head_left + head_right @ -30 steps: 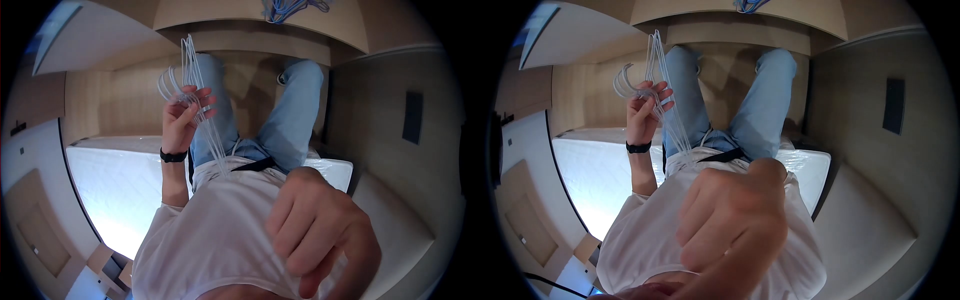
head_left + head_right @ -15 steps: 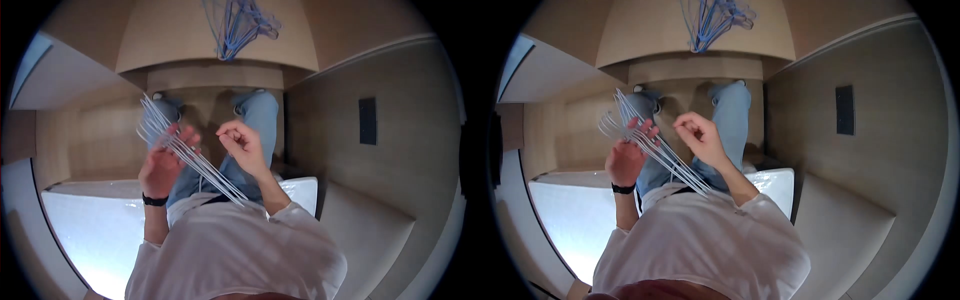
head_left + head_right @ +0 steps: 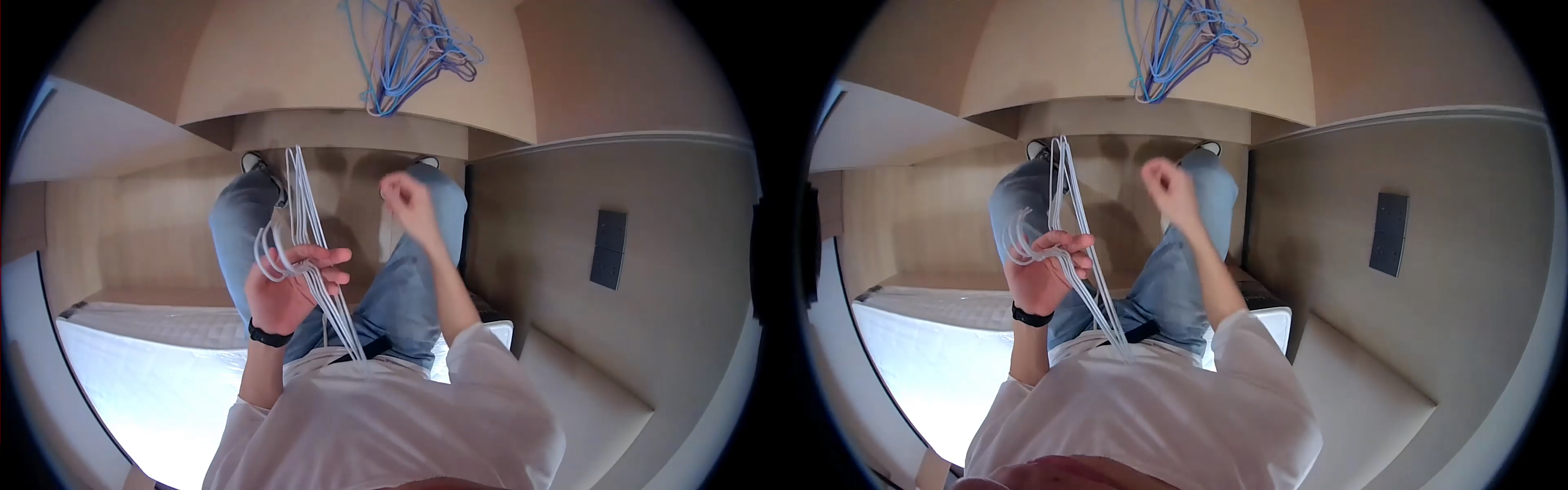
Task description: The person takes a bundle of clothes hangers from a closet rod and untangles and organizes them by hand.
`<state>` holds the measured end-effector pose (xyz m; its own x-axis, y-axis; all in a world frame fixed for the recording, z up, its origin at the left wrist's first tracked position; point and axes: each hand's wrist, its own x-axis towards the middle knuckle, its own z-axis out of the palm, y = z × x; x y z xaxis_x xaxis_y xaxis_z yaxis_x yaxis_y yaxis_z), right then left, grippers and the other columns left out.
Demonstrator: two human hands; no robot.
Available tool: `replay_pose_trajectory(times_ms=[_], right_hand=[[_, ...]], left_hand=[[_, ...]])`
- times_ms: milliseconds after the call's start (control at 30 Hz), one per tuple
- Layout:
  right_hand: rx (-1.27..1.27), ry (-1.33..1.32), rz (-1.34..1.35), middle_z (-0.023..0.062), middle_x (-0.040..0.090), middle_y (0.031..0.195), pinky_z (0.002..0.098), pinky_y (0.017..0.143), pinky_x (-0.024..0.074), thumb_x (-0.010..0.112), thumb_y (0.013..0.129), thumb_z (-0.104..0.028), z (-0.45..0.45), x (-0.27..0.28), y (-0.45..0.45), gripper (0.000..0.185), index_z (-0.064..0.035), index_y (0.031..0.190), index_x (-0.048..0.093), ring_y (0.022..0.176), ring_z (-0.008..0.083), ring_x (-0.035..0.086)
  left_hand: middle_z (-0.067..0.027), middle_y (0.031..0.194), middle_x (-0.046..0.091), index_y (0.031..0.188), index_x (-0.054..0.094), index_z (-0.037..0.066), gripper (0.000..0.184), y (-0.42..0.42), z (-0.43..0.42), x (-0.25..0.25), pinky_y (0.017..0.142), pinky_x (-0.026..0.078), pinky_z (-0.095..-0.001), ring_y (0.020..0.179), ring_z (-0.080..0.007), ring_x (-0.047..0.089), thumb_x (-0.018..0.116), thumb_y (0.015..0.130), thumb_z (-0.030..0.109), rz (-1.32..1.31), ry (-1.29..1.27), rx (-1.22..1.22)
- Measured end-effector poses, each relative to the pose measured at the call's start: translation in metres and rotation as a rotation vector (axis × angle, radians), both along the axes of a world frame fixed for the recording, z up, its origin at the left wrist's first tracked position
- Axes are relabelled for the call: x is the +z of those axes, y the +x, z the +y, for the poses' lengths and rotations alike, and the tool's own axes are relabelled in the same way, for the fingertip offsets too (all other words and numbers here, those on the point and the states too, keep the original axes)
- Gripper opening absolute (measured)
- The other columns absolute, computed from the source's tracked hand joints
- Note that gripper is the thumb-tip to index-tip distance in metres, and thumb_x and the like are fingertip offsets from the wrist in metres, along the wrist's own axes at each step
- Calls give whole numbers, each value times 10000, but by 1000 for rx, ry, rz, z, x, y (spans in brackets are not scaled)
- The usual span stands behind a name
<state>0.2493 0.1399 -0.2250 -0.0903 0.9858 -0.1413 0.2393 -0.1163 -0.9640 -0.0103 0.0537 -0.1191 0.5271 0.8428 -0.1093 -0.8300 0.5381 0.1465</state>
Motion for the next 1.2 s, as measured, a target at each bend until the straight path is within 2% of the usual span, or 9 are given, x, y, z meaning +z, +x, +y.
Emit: replay_pose_trajectory(times_ms=[100, 233, 433, 567, 633, 767, 933, 1000, 1200], right_hand=[[-250, 163, -154, 16, 624, 643, 256, 566, 451, 605, 966, -253, 108, -49, 20, 263, -20, 873, 685, 620, 81, 581], [-464, 299, -676, 145, 718, 797, 388, 686, 538, 654, 884, -353, 209, -27, 10, 331, -31, 894, 727, 757, 273, 713], [-249, 90, -1150, 197, 713, 834, 431, 710, 554, 644, 841, -399, 264, -40, 12, 389, -22, 887, 727, 784, 342, 710], [-313, 256, -567, 162, 677, 749, 374, 580, 529, 572, 926, -301, 272, -52, 40, 309, -5, 862, 635, 611, 276, 673], [-238, 205, -131, 125, 638, 713, 328, 516, 498, 523, 970, -241, 245, -33, 38, 263, -9, 853, 562, 541, 216, 634], [-148, 437, -68, 53, 544, 678, 261, 474, 441, 433, 1044, -192, 110, 42, -5, 259, -37, 838, 458, 530, 114, 551], [245, 671, -585, 134, 582, 686, 389, 519, 462, 527, 919, -43, -65, 59, -6, 56, -24, 866, 527, 542, 306, 578], [379, 786, -405, 156, 601, 709, 421, 523, 468, 617, 826, -39, -114, 56, -7, 64, -18, 830, 557, 548, 333, 573], [436, 629, -395, 157, 594, 724, 397, 532, 460, 598, 842, -15, -187, 60, -22, 67, -8, 820, 536, 579, 342, 576]], left_hand=[[-313, 1337, 538, 1218, 577, -96, 625, 0, 8, -20, 965, 508, -450, 1136, -408, 619, 389, 998, 457, 82, -201, 25], [-268, 1266, 603, 1099, 639, -47, 516, -2, 15, -35, 989, 494, -438, 1142, -375, 622, 420, 995, 408, 262, -273, 37], [-227, 1227, 629, 1159, 631, -24, 524, -19, 31, -43, 1004, 481, -447, 1119, -346, 629, 429, 980, 425, 267, -303, 69], [-205, 1275, 608, 1324, 550, -9, 634, -27, 32, -34, 1012, 469, -455, 1167, -343, 596, 421, 970, 500, -47, -290, 148], [-198, 1414, 503, 1465, 405, 24, 724, -25, 28, -30, 1067, 409, -475, 1277, -364, 501, 411, 964, 547, -220, -175, 177], [-187, 1583, 275, 1552, 243, 81, 783, -30, 24, -3, 1157, 283, -486, 1427, -378, 314, 444, 956, 547, -203, -59, 248], [-175, 1619, 184, 1559, 199, 84, 782, -22, 11, 30, 1197, 203, -503, 1482, -412, 177, 486, 958, 495, -73, -3, 322], [-182, 1613, 197, 1539, 227, 51, 769, -23, 5, 27, 1202, 193, -517, 1476, -426, 186, 495, 960, 480, -62, -2, 342], [-245, 1580, 233, 1475, 295, -20, 716, -23, -24, 14, 1201, 204, -544, 1457, -451, 219, 507, 969, 440, -26, -69, 380]])
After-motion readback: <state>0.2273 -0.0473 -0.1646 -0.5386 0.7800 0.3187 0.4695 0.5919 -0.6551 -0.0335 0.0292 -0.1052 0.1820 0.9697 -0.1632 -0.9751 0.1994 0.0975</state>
